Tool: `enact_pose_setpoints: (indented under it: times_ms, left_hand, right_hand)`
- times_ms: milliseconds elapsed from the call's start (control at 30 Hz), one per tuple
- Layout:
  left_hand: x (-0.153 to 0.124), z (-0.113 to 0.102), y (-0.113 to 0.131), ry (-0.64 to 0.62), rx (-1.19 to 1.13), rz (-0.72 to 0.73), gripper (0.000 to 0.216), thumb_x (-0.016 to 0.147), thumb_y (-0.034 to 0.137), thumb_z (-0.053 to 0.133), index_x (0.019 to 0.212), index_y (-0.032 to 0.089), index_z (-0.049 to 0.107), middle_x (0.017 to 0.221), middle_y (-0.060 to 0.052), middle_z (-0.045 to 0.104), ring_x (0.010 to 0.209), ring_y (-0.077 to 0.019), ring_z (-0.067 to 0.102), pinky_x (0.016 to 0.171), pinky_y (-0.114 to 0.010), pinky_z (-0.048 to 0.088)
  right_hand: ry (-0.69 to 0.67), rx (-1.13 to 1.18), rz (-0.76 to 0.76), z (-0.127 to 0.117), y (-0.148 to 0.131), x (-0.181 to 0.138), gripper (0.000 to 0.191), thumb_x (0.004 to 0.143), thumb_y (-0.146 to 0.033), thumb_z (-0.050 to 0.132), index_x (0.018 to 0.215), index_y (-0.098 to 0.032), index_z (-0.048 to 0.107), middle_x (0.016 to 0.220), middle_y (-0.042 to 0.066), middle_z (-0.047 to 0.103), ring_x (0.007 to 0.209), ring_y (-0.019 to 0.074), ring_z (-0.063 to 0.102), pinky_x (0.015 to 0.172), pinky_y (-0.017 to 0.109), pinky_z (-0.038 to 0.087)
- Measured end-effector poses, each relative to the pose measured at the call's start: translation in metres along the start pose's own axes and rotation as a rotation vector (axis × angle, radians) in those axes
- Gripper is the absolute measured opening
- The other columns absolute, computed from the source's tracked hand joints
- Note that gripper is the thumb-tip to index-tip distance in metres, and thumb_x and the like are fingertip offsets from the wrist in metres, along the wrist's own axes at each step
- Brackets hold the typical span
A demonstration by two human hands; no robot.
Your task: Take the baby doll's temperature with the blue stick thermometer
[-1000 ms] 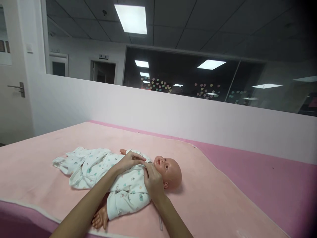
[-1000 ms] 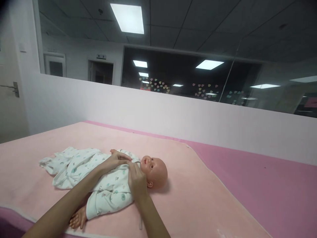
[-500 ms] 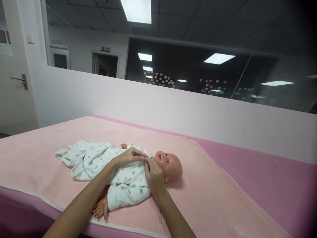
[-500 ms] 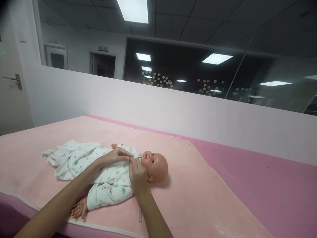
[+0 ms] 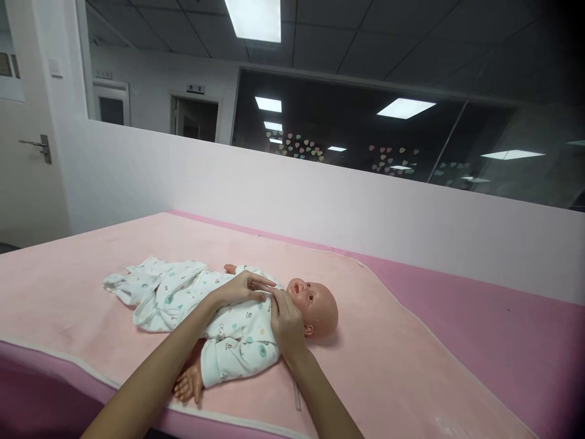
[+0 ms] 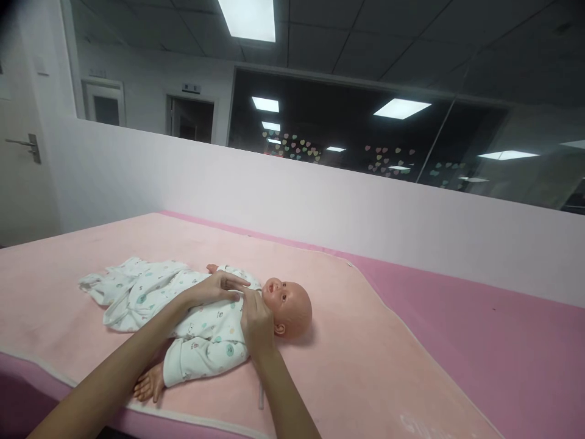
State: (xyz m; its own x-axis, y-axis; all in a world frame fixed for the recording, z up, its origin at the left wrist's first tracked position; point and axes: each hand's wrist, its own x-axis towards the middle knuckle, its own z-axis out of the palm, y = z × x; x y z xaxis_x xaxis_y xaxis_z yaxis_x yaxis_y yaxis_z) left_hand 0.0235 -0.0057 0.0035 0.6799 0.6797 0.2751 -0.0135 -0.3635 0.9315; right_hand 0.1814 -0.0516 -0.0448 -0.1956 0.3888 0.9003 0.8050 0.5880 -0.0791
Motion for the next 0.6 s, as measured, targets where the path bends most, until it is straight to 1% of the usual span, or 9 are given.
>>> enact_pose_setpoints:
  times_ms: [100,233,433,600]
  left_hand:
    - [0.0003,-0.0007,-0.0009,-0.021,-0.006,0.020,0.047,0.067,0.019,0.065,0.114,0.015,0.057,0.101,-0.010,0.065,0.098,-0.0224,0.058,0.086,-0.033,0.044]
    - [0.0006,-0.0003,-0.0008,-0.051,0.005,0.050,0.044,0.070,0.018,0.062,0.114,0.015,0.057,0.101,-0.010,0.065,0.099,-0.0224,0.057,0.085,-0.032,0.043]
    - [0.0017,0.0000,-0.0022,-0.036,0.009,0.034,0.045,0.071,0.020,0.061,0.116,0.015,0.056,0.097,-0.009,0.066,0.094,-0.0209,0.058,0.083,-0.031,0.043]
    - [0.0021,-0.0003,-0.0040,-0.018,0.082,0.047,0.045,0.073,0.021,0.059,0.117,0.015,0.054,0.089,-0.007,0.067,0.086,-0.0188,0.058,0.079,-0.029,0.043]
  right_hand:
    - [-0.021,0.045,0.002,-0.0020,-0.0010,0.0002,0.026,0.085,-0.008,0.036,0.101,-0.019,0.054,0.084,0.003,0.062,0.078,0.0138,0.058,0.070,0.025,0.046]
    - [-0.007,0.072,-0.003,-0.0022,-0.0009,-0.0002,0.025,0.085,-0.009,0.038,0.102,-0.018,0.054,0.085,0.003,0.063,0.079,0.0131,0.058,0.070,0.024,0.046]
    - [0.002,0.047,-0.005,-0.0010,-0.0013,0.0007,0.020,0.085,-0.011,0.041,0.096,-0.018,0.056,0.079,0.003,0.062,0.072,0.0133,0.057,0.066,0.024,0.045]
    - [-0.010,0.024,0.009,-0.0001,-0.0014,0.0009,0.019,0.085,-0.011,0.039,0.092,-0.018,0.055,0.078,0.003,0.060,0.073,0.0140,0.056,0.066,0.025,0.043]
